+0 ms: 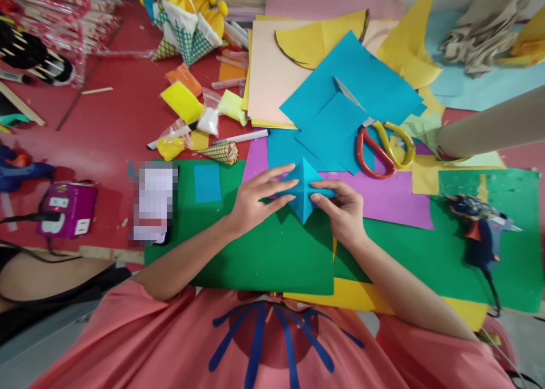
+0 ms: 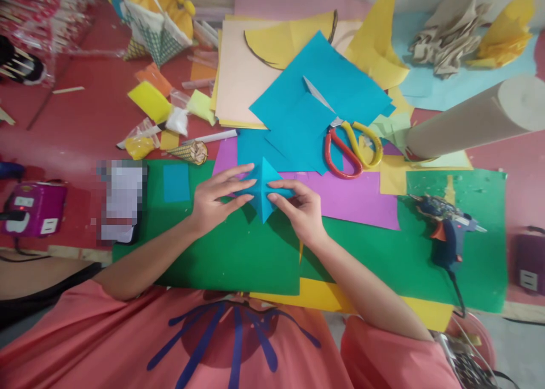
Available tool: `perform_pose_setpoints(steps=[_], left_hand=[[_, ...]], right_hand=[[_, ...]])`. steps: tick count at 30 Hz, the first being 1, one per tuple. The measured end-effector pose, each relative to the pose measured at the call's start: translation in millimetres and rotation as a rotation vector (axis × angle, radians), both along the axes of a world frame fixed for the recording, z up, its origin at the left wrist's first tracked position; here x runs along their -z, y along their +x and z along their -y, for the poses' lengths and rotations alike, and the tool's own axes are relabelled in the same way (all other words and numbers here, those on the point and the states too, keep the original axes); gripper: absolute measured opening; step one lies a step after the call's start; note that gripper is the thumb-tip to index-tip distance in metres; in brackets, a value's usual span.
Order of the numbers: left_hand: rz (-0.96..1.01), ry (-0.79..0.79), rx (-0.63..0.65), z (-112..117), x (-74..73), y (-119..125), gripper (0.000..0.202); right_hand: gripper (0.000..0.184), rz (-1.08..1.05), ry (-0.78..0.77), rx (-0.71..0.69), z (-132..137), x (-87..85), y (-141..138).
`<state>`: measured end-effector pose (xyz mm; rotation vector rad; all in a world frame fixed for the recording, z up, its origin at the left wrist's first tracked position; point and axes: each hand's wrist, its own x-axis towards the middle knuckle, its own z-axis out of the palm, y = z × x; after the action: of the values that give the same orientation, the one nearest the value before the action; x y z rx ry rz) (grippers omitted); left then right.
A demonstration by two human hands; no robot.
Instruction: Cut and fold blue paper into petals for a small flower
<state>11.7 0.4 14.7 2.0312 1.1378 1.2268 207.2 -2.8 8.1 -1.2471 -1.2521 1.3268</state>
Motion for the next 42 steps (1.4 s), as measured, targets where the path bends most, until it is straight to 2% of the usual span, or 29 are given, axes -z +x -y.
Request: perform_pose_setpoints(steps=[5,12,18,24,32,42], left_hand=[[-0.012,0.020,-0.007,0.6,-1.0,0.7,0.021],[-0.017,0.082,-0.064,0.1,-0.3,-0.5,0.015],[-0.073,0.117,-0.007,-1.1,-0.7,-2.5,0.014],[-0.093,0.113,0.065,-1.2,-2.1,-1.9,0.016],[0.034,0.026,-0.007,-4.3,-2.3,-3.7,0.020],[0.133,-0.016,-0.011,-6.1,-2.5,-3.8,0.008]], right_hand=[[0.020,0.069,0.050,-0.046,0.3,-1.0,2.4],[0.024,0.188,0.396,-0.100,-5.8,-1.7,9.1],[0.025,0.436,0.606,-0.123,-7.6,-4.5,10.9],[0.018,0.355,0.605,-0.177,-7.0,-2.6,7.9],[0.015,0.331,0.569,-0.068,-7.6,-2.2,11.2],[0.016,0.315,0.568,-0.047,-7.9,-0.9,12.7]])
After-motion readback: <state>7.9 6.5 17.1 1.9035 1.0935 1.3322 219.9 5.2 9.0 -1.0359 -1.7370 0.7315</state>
